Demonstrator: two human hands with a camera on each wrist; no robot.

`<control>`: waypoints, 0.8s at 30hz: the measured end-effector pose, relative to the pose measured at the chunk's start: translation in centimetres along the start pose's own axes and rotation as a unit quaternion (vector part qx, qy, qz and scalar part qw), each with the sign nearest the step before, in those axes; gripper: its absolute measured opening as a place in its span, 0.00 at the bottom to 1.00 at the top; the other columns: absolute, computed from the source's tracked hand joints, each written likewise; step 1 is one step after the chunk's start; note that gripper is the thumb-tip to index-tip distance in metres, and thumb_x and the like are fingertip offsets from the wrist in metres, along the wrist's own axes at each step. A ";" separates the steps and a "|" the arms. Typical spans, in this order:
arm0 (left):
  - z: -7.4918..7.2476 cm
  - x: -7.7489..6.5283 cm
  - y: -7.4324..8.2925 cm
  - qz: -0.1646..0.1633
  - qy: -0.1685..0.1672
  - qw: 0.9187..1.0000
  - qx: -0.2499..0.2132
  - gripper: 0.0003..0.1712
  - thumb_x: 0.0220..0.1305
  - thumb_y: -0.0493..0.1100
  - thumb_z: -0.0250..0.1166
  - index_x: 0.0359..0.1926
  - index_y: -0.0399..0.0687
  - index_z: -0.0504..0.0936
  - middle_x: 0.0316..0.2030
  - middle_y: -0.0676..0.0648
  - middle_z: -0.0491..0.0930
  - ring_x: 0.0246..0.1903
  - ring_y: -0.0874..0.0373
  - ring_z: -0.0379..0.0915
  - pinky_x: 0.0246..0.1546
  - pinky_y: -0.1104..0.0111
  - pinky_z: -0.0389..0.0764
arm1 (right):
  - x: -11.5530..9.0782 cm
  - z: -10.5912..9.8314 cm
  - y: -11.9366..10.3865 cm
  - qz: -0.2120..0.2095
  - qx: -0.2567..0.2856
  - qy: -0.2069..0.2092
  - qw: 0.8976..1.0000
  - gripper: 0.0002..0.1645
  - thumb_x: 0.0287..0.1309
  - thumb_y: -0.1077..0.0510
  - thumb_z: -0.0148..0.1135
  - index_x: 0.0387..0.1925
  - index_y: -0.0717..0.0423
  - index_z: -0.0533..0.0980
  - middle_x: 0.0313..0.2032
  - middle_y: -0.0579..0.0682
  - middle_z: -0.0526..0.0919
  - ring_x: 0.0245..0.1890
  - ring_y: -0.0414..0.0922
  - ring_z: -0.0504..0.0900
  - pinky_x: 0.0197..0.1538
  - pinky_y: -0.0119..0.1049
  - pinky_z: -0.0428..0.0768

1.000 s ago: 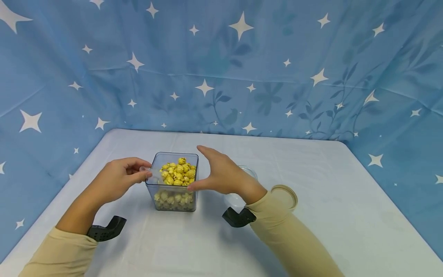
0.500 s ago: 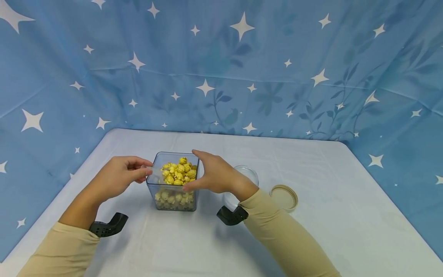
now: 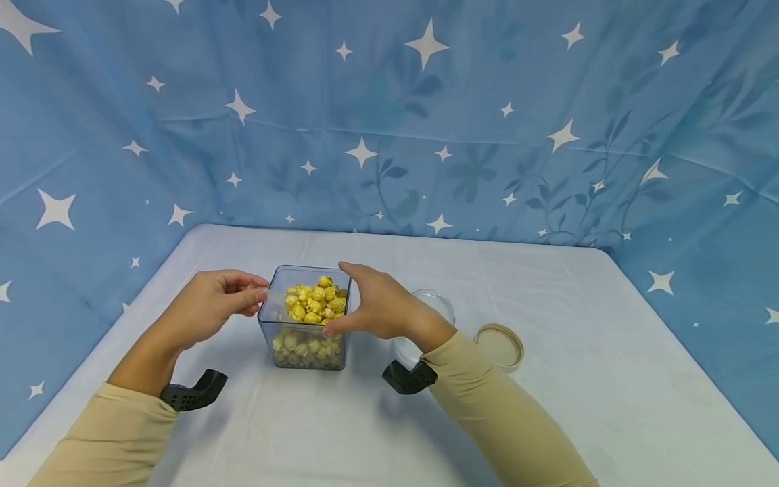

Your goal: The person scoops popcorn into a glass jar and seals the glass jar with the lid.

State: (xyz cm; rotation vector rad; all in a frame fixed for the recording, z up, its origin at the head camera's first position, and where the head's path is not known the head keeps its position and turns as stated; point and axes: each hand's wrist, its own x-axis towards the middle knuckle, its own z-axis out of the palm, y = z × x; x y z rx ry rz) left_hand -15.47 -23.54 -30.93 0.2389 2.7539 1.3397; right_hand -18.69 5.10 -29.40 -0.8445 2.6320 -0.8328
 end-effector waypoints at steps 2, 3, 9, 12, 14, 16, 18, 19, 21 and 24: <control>-0.1 0.0 -0.2 -0.005 0.000 1.000 -0.002 0.25 0.73 0.53 0.62 0.58 0.38 0.80 0.37 0.46 0.83 0.40 0.53 0.80 0.45 0.54 0.78 | 0.0 0.0 0.0 0.001 0.001 -0.001 1.000 0.65 0.50 0.37 0.77 0.78 0.55 0.51 0.75 0.52 0.57 0.74 0.51 0.57 0.71 0.47 0.61; -0.2 0.0 -0.2 -0.007 0.001 1.000 -0.004 0.24 0.73 0.53 0.62 0.58 0.39 0.80 0.38 0.45 0.83 0.40 0.53 0.80 0.46 0.54 0.78 | 0.0 0.0 0.0 0.002 0.002 -0.002 1.000 0.65 0.50 0.37 0.77 0.78 0.55 0.51 0.75 0.52 0.57 0.74 0.51 0.56 0.71 0.47 0.61; -0.5 0.0 -0.8 -0.007 0.001 1.000 -0.015 0.25 0.73 0.53 0.62 0.59 0.37 0.79 0.39 0.46 0.83 0.40 0.55 0.80 0.45 0.58 0.79 | 0.0 0.0 0.0 0.006 0.006 -0.003 1.000 0.65 0.50 0.37 0.77 0.79 0.54 0.51 0.76 0.51 0.57 0.74 0.51 0.56 0.71 0.48 0.61; -0.7 0.0 -1.0 -0.003 0.001 1.000 -0.023 0.26 0.73 0.51 0.62 0.60 0.35 0.78 0.37 0.46 0.83 0.40 0.54 0.80 0.44 0.64 0.80 | -0.1 0.0 0.0 0.007 0.006 -0.003 1.000 0.65 0.50 0.38 0.77 0.79 0.54 0.51 0.76 0.52 0.56 0.74 0.51 0.56 0.71 0.48 0.61; -0.8 -0.1 -1.1 -0.001 0.003 1.000 -0.031 0.25 0.73 0.50 0.62 0.60 0.34 0.78 0.36 0.45 0.83 0.40 0.52 0.81 0.43 0.67 0.80 | -0.1 0.1 0.0 0.007 0.006 -0.003 1.000 0.65 0.50 0.38 0.77 0.79 0.54 0.50 0.76 0.51 0.56 0.74 0.51 0.56 0.71 0.48 0.61; -0.9 -0.2 -1.1 -0.001 0.004 0.999 -0.037 0.25 0.73 0.49 0.62 0.60 0.33 0.78 0.36 0.45 0.83 0.40 0.51 0.81 0.42 0.69 0.80 | -0.1 0.1 0.0 0.007 0.005 -0.002 1.000 0.65 0.50 0.38 0.77 0.79 0.54 0.50 0.76 0.51 0.56 0.74 0.50 0.56 0.71 0.48 0.61; -0.9 -0.2 -1.2 -0.003 0.007 0.999 -0.043 0.25 0.74 0.48 0.62 0.60 0.32 0.77 0.37 0.45 0.82 0.41 0.49 0.81 0.43 0.69 0.80 | -0.1 0.1 0.0 0.007 0.003 0.000 1.000 0.65 0.50 0.37 0.77 0.79 0.54 0.51 0.76 0.51 0.56 0.74 0.50 0.56 0.71 0.48 0.61; -0.9 -0.3 -1.3 -0.001 0.008 0.999 -0.047 0.25 0.74 0.48 0.62 0.60 0.32 0.77 0.37 0.45 0.82 0.41 0.50 0.81 0.43 0.69 0.80 | 0.0 0.1 0.0 0.006 0.003 0.001 1.000 0.65 0.50 0.37 0.77 0.79 0.54 0.51 0.76 0.51 0.57 0.74 0.50 0.56 0.71 0.48 0.61; -1.0 -0.3 -1.4 -0.002 0.009 0.999 -0.053 0.25 0.74 0.48 0.61 0.61 0.31 0.76 0.39 0.45 0.82 0.42 0.51 0.81 0.44 0.69 0.81 | 0.0 0.1 0.0 0.006 0.002 0.002 1.000 0.66 0.49 0.37 0.77 0.79 0.55 0.51 0.75 0.51 0.57 0.74 0.50 0.56 0.71 0.48 0.61; -1.1 -0.4 -1.8 -0.002 0.014 0.998 -0.060 0.25 0.75 0.47 0.60 0.61 0.31 0.76 0.41 0.45 0.82 0.41 0.56 0.81 0.44 0.71 0.80 | 0.0 0.1 0.0 0.005 -0.001 0.003 1.000 0.66 0.49 0.36 0.77 0.79 0.55 0.51 0.75 0.52 0.57 0.74 0.51 0.56 0.71 0.48 0.61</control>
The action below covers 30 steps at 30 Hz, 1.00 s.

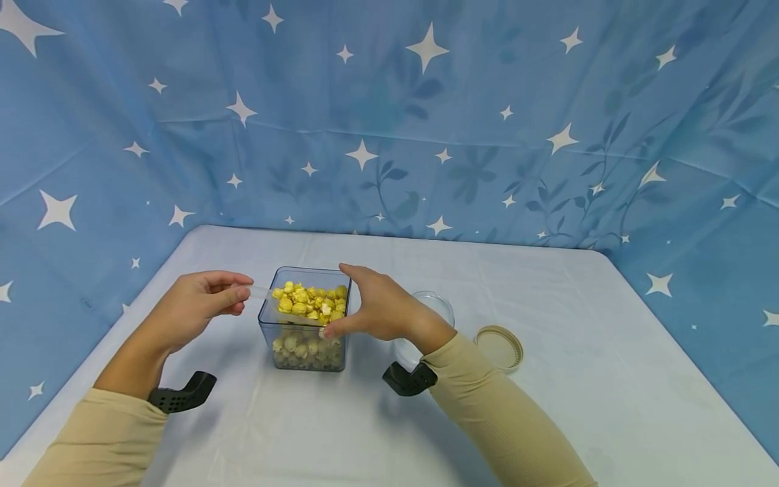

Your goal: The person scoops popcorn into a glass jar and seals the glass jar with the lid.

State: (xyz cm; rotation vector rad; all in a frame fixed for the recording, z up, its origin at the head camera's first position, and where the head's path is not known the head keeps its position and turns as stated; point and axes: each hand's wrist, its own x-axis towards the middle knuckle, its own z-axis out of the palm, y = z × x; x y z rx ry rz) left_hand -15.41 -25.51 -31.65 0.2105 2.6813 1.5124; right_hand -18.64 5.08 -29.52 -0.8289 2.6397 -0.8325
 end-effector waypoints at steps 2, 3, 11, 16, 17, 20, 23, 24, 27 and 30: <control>-0.1 0.0 -0.2 -0.002 0.001 1.000 -0.005 0.25 0.75 0.47 0.60 0.62 0.31 0.75 0.42 0.46 0.82 0.41 0.59 0.81 0.44 0.73 0.80 | 0.0 0.0 0.0 -0.001 -0.001 0.001 1.000 0.66 0.49 0.36 0.77 0.78 0.55 0.51 0.75 0.52 0.57 0.74 0.51 0.56 0.71 0.48 0.61; -0.1 0.0 -0.4 -0.001 0.001 1.000 -0.009 0.25 0.75 0.47 0.60 0.62 0.31 0.75 0.42 0.46 0.82 0.40 0.60 0.81 0.44 0.74 0.79 | 0.0 0.0 0.0 0.000 -0.001 0.001 1.000 0.66 0.49 0.36 0.77 0.78 0.55 0.51 0.75 0.52 0.57 0.74 0.51 0.56 0.71 0.48 0.61; 0.1 0.0 -1.0 0.002 0.003 0.999 -0.040 0.27 0.75 0.47 0.59 0.62 0.28 0.73 0.42 0.49 0.80 0.39 0.62 0.81 0.44 0.76 0.79 | 0.0 0.0 0.1 -0.001 0.004 -0.003 1.000 0.66 0.49 0.37 0.77 0.79 0.54 0.51 0.75 0.51 0.57 0.74 0.50 0.56 0.71 0.48 0.61; 0.1 0.1 -1.2 0.007 0.008 0.999 -0.050 0.26 0.75 0.47 0.60 0.61 0.28 0.74 0.40 0.51 0.80 0.38 0.62 0.81 0.44 0.76 0.79 | 0.0 0.0 0.1 -0.001 0.000 -0.001 1.000 0.65 0.50 0.37 0.77 0.79 0.54 0.51 0.75 0.51 0.57 0.74 0.50 0.57 0.71 0.48 0.61; 0.2 0.2 -1.2 0.007 0.010 0.999 -0.051 0.26 0.75 0.47 0.60 0.61 0.28 0.74 0.40 0.52 0.81 0.38 0.61 0.81 0.44 0.77 0.78 | 0.0 0.0 0.1 -0.002 -0.001 -0.001 1.000 0.65 0.50 0.37 0.77 0.79 0.55 0.51 0.75 0.51 0.57 0.74 0.50 0.57 0.71 0.48 0.61; 0.2 0.2 -1.3 0.004 0.013 0.998 -0.063 0.25 0.75 0.46 0.60 0.61 0.28 0.74 0.39 0.54 0.81 0.38 0.61 0.81 0.44 0.76 0.79 | 0.0 0.0 0.1 -0.002 -0.001 0.000 1.000 0.66 0.49 0.36 0.77 0.79 0.55 0.51 0.75 0.51 0.57 0.74 0.50 0.57 0.71 0.48 0.61; 0.3 0.2 -1.4 0.006 0.017 0.997 -0.076 0.25 0.75 0.44 0.60 0.61 0.26 0.73 0.38 0.55 0.81 0.38 0.61 0.80 0.44 0.76 0.79 | -0.1 0.0 0.0 -0.002 -0.002 -0.001 1.000 0.66 0.50 0.36 0.76 0.79 0.55 0.51 0.75 0.52 0.57 0.74 0.51 0.57 0.71 0.48 0.61; 0.4 0.3 -1.4 0.007 0.018 0.997 -0.081 0.25 0.75 0.44 0.60 0.61 0.26 0.73 0.38 0.55 0.80 0.37 0.61 0.80 0.43 0.76 0.79 | -0.1 0.0 0.0 -0.003 -0.002 -0.001 1.000 0.65 0.50 0.36 0.76 0.79 0.55 0.51 0.75 0.52 0.57 0.74 0.51 0.57 0.71 0.48 0.61; 0.5 0.2 -1.4 0.011 0.023 0.996 -0.091 0.25 0.76 0.43 0.59 0.61 0.24 0.72 0.37 0.54 0.79 0.36 0.62 0.79 0.43 0.75 0.80 | -0.1 0.1 0.0 -0.004 0.000 -0.001 1.000 0.65 0.50 0.37 0.76 0.79 0.55 0.51 0.75 0.52 0.57 0.74 0.51 0.57 0.71 0.49 0.61; 0.6 0.2 -1.4 0.016 0.026 0.995 -0.100 0.24 0.76 0.42 0.59 0.60 0.23 0.71 0.36 0.53 0.79 0.35 0.62 0.79 0.42 0.75 0.80 | -0.2 0.1 0.0 -0.004 0.004 -0.002 1.000 0.65 0.51 0.38 0.77 0.79 0.55 0.51 0.75 0.52 0.57 0.74 0.51 0.57 0.71 0.48 0.61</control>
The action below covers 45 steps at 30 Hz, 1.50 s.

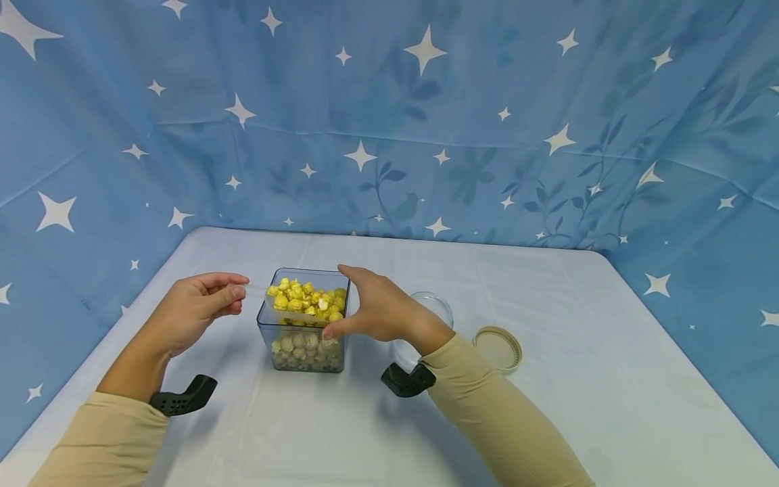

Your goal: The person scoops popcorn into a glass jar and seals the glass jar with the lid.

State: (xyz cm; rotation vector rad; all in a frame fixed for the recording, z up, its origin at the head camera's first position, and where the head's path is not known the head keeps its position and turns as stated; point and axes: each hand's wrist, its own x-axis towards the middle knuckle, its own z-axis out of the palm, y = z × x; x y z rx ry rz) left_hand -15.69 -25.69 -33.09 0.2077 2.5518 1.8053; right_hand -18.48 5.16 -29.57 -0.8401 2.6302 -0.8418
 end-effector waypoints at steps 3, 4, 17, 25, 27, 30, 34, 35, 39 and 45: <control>0.0 0.0 0.0 0.008 0.001 1.000 -0.013 0.22 0.75 0.41 0.59 0.59 0.24 0.73 0.35 0.54 0.79 0.34 0.62 0.78 0.42 0.75 0.81 | -0.1 -0.1 0.0 0.002 0.002 0.001 1.000 0.65 0.50 0.38 0.77 0.79 0.55 0.51 0.75 0.52 0.57 0.74 0.51 0.57 0.71 0.48 0.61; 0.0 0.0 0.1 0.012 0.001 1.000 -0.020 0.21 0.75 0.41 0.59 0.57 0.26 0.75 0.35 0.54 0.79 0.34 0.62 0.78 0.42 0.75 0.81 | -0.1 -0.1 0.0 0.002 0.002 0.001 1.000 0.65 0.50 0.38 0.77 0.79 0.55 0.51 0.75 0.52 0.57 0.74 0.51 0.57 0.71 0.48 0.61; -0.4 0.0 0.1 0.027 -0.003 0.992 -0.124 0.08 0.72 0.38 0.62 0.43 0.57 0.84 0.35 0.54 0.81 0.33 0.63 0.77 0.41 0.75 0.80 | -0.5 -0.1 0.3 -0.005 0.005 0.006 1.000 0.67 0.51 0.36 0.75 0.79 0.56 0.47 0.77 0.53 0.53 0.75 0.51 0.54 0.71 0.49 0.60; -0.6 -0.1 0.3 0.034 -0.004 0.986 -0.165 0.09 0.71 0.36 0.63 0.41 0.56 0.87 0.33 0.53 0.80 0.32 0.64 0.77 0.40 0.75 0.81 | -2.7 -1.7 1.8 -0.001 0.000 0.061 0.998 0.67 0.47 0.36 0.78 0.79 0.53 0.52 0.75 0.50 0.57 0.74 0.50 0.58 0.70 0.50 0.62; -0.7 0.0 0.4 0.037 -0.005 0.984 -0.173 0.09 0.71 0.36 0.62 0.41 0.55 0.87 0.33 0.53 0.81 0.32 0.64 0.78 0.40 0.75 0.81 | -3.5 -2.3 2.6 0.001 0.001 0.078 0.997 0.66 0.47 0.37 0.78 0.78 0.53 0.53 0.75 0.50 0.58 0.74 0.51 0.58 0.70 0.51 0.62; -0.7 0.0 0.5 0.040 -0.007 0.983 -0.181 0.09 0.71 0.36 0.62 0.42 0.55 0.87 0.33 0.52 0.81 0.32 0.64 0.78 0.40 0.75 0.81 | -4.8 -3.2 4.0 0.012 0.001 0.101 0.995 0.65 0.46 0.37 0.79 0.78 0.53 0.54 0.74 0.50 0.59 0.73 0.52 0.58 0.69 0.54 0.62; -0.5 0.1 0.7 0.047 -0.011 0.979 -0.196 0.11 0.71 0.34 0.62 0.42 0.54 0.87 0.33 0.52 0.81 0.32 0.64 0.78 0.40 0.75 0.81 | -6.6 -3.9 5.9 0.029 0.005 0.123 0.992 0.63 0.46 0.38 0.79 0.76 0.53 0.57 0.73 0.51 0.62 0.73 0.53 0.59 0.68 0.57 0.63; -0.5 0.1 0.7 0.050 -0.012 0.978 -0.201 0.11 0.71 0.33 0.61 0.42 0.53 0.87 0.34 0.52 0.81 0.32 0.64 0.78 0.40 0.75 0.81 | -6.9 -3.9 6.4 0.032 0.010 0.127 0.991 0.63 0.46 0.38 0.79 0.76 0.54 0.58 0.73 0.51 0.63 0.72 0.53 0.60 0.68 0.57 0.64; -0.2 0.1 0.9 0.063 -0.018 0.973 -0.222 0.13 0.72 0.31 0.59 0.43 0.51 0.87 0.34 0.52 0.82 0.32 0.63 0.78 0.40 0.74 0.81 | -7.8 -3.4 8.1 0.039 0.031 0.132 0.990 0.62 0.45 0.40 0.81 0.75 0.57 0.59 0.71 0.55 0.66 0.70 0.55 0.64 0.66 0.57 0.67; 0.6 0.2 1.6 0.074 -0.025 0.972 -0.223 0.12 0.72 0.31 0.59 0.44 0.49 0.86 0.34 0.52 0.82 0.33 0.63 0.78 0.40 0.74 0.81 | -8.1 -1.8 9.7 0.067 0.062 0.132 0.987 0.61 0.44 0.42 0.82 0.73 0.59 0.61 0.68 0.56 0.69 0.67 0.55 0.68 0.64 0.56 0.69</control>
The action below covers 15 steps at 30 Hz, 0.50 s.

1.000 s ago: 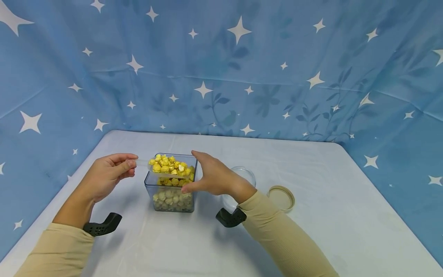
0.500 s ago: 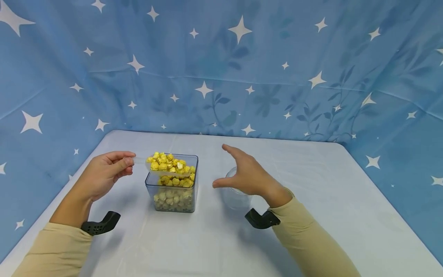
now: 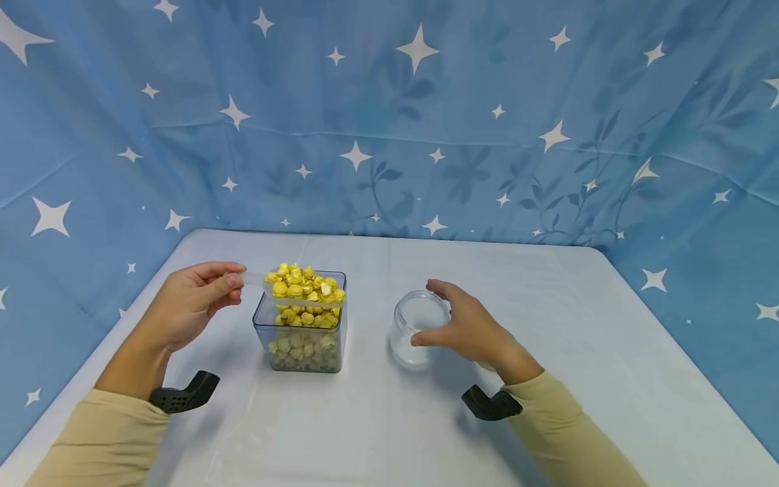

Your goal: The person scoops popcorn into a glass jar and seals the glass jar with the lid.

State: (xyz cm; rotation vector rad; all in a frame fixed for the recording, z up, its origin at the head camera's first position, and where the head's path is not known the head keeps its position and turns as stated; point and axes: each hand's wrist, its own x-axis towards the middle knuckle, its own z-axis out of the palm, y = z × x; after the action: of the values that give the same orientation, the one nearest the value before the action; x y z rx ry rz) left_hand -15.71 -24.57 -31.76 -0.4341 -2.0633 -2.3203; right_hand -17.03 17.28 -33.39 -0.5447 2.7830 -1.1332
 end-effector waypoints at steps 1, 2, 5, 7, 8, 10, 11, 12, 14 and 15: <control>0.2 0.1 0.0 0.000 0.000 1.000 0.003 0.11 0.71 0.31 0.60 0.44 0.49 0.86 0.34 0.52 0.81 0.33 0.63 0.78 0.40 0.74 0.81 | 0.0 0.2 0.3 0.002 0.001 0.001 1.000 0.60 0.44 0.42 0.81 0.73 0.59 0.61 0.68 0.56 0.69 0.67 0.56 0.68 0.64 0.56 0.70; 0.4 0.1 0.1 -0.001 0.001 1.000 0.007 0.11 0.71 0.32 0.60 0.44 0.49 0.86 0.34 0.52 0.81 0.33 0.63 0.78 0.40 0.74 0.81 | -0.1 0.4 0.5 0.003 0.004 0.003 1.000 0.60 0.45 0.42 0.81 0.73 0.60 0.62 0.68 0.56 0.69 0.67 0.56 0.68 0.63 0.56 0.70; 0.9 0.4 0.1 0.001 0.000 1.000 0.018 0.11 0.71 0.32 0.61 0.44 0.50 0.86 0.33 0.52 0.80 0.32 0.63 0.77 0.41 0.74 0.81 | -0.2 0.7 0.9 -0.005 0.005 0.012 1.000 0.58 0.46 0.43 0.81 0.72 0.60 0.63 0.66 0.57 0.71 0.64 0.57 0.70 0.60 0.55 0.73; 1.3 0.6 0.2 0.002 -0.003 1.000 0.029 0.10 0.72 0.33 0.61 0.44 0.50 0.86 0.33 0.52 0.80 0.33 0.63 0.77 0.41 0.74 0.81 | -0.2 0.8 1.0 -0.010 0.010 0.018 1.000 0.58 0.45 0.43 0.81 0.72 0.60 0.63 0.66 0.57 0.72 0.61 0.57 0.73 0.57 0.54 0.75; 1.5 0.7 0.2 0.001 -0.005 0.999 0.036 0.10 0.72 0.33 0.60 0.45 0.51 0.85 0.34 0.52 0.80 0.33 0.63 0.77 0.41 0.74 0.81 | -0.2 0.8 1.1 -0.011 0.013 0.019 1.000 0.58 0.45 0.43 0.81 0.72 0.59 0.64 0.65 0.57 0.72 0.60 0.57 0.75 0.55 0.53 0.76; 1.8 1.0 0.4 -0.003 -0.007 0.999 0.050 0.09 0.72 0.34 0.60 0.45 0.51 0.84 0.34 0.52 0.79 0.33 0.63 0.77 0.42 0.74 0.80 | -0.2 0.8 1.1 -0.012 0.018 0.020 1.000 0.57 0.45 0.43 0.81 0.72 0.59 0.64 0.64 0.57 0.73 0.57 0.58 0.76 0.53 0.52 0.78; 2.0 1.1 0.5 -0.005 -0.009 0.998 0.059 0.09 0.72 0.35 0.61 0.45 0.52 0.84 0.34 0.52 0.80 0.34 0.63 0.77 0.42 0.74 0.80 | -0.2 0.8 1.1 -0.011 0.022 0.019 1.000 0.57 0.46 0.44 0.81 0.72 0.59 0.63 0.64 0.57 0.73 0.57 0.58 0.76 0.53 0.52 0.78; 2.2 1.3 0.6 -0.007 -0.011 0.998 0.066 0.08 0.73 0.35 0.60 0.46 0.51 0.83 0.35 0.52 0.80 0.34 0.62 0.77 0.42 0.74 0.80 | -0.2 0.9 1.1 -0.010 0.024 0.017 1.000 0.57 0.46 0.44 0.81 0.72 0.59 0.63 0.65 0.57 0.73 0.57 0.58 0.76 0.53 0.51 0.78; 2.5 1.6 0.8 -0.010 -0.017 0.996 0.081 0.08 0.73 0.36 0.60 0.47 0.51 0.83 0.35 0.52 0.79 0.34 0.62 0.77 0.43 0.74 0.80 | -0.2 0.9 1.2 -0.008 0.029 0.013 0.999 0.57 0.46 0.45 0.81 0.73 0.59 0.63 0.65 0.57 0.72 0.57 0.58 0.76 0.53 0.51 0.78; 2.7 1.7 0.9 -0.012 -0.020 0.996 0.085 0.07 0.73 0.37 0.61 0.47 0.50 0.83 0.35 0.52 0.80 0.34 0.62 0.77 0.43 0.74 0.80 | -0.2 0.9 1.2 -0.007 0.031 0.011 0.999 0.57 0.47 0.45 0.81 0.73 0.59 0.62 0.65 0.57 0.72 0.57 0.58 0.76 0.53 0.51 0.78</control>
State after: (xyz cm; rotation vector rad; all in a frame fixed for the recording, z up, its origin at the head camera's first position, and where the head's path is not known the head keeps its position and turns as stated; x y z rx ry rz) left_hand -16.65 -21.72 -30.23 -0.4559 -2.2730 -2.1407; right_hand -17.04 17.55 -34.85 -0.5490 2.7558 -1.2309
